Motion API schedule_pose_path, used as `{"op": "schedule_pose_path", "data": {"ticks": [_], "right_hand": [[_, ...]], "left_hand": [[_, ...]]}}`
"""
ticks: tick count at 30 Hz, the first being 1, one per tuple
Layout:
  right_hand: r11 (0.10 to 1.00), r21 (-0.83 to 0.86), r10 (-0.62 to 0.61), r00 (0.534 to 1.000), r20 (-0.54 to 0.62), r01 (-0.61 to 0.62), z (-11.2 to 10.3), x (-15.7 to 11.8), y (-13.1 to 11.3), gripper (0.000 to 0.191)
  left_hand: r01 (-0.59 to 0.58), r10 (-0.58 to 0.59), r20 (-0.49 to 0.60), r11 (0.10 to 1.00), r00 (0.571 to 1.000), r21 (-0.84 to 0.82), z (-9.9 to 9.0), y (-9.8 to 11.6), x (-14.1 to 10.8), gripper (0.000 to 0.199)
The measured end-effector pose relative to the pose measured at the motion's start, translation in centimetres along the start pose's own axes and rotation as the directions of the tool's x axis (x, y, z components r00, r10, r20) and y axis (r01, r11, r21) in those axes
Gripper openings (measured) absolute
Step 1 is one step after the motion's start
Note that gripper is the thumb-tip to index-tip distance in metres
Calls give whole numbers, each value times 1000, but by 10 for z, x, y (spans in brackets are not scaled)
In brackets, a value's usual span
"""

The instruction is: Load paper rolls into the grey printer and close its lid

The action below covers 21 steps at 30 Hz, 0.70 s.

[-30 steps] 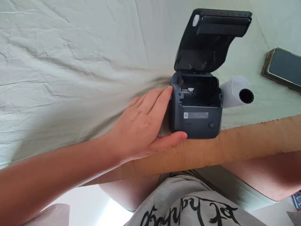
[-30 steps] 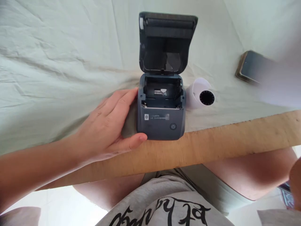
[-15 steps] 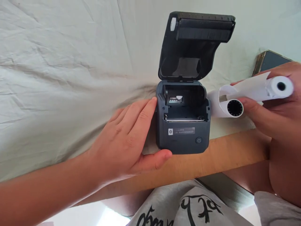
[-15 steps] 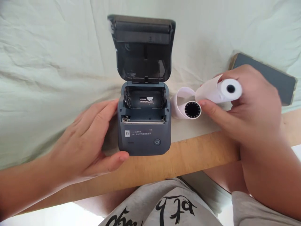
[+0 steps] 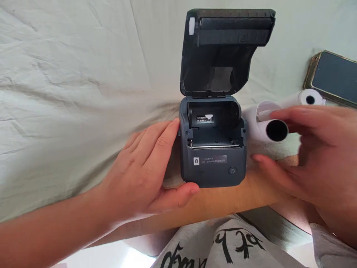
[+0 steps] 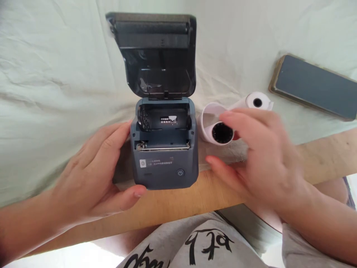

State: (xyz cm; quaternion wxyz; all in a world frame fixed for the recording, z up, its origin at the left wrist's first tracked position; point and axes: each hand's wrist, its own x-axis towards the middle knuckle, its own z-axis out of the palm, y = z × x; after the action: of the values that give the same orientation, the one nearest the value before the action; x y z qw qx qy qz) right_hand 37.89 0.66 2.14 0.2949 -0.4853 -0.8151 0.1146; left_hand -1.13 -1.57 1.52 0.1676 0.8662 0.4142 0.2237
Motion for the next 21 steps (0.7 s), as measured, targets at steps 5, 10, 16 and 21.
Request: {"op": "schedule_pose_path", "data": {"ticks": [5,10,16,21], "right_hand": [[982,-43,-179,982,61,181,23,3,-1,44],[964,18,-266,952,154,266,12,10,-2,33],[951,34,-306,926,223,306,5,30,-5,19],[930,130,-368,871,326,344,-7,37,4,23]], "left_hand": [[-9,8,22,1000,1000,14,-1,-1,0,95],[-8,8,18,1000,1000,3,0,-2,0,94],[13,-14,47,1000,999,8,-4,-1,-1,97],[24,-18,69,996,997,-81,-6,-2,0,108]]}}
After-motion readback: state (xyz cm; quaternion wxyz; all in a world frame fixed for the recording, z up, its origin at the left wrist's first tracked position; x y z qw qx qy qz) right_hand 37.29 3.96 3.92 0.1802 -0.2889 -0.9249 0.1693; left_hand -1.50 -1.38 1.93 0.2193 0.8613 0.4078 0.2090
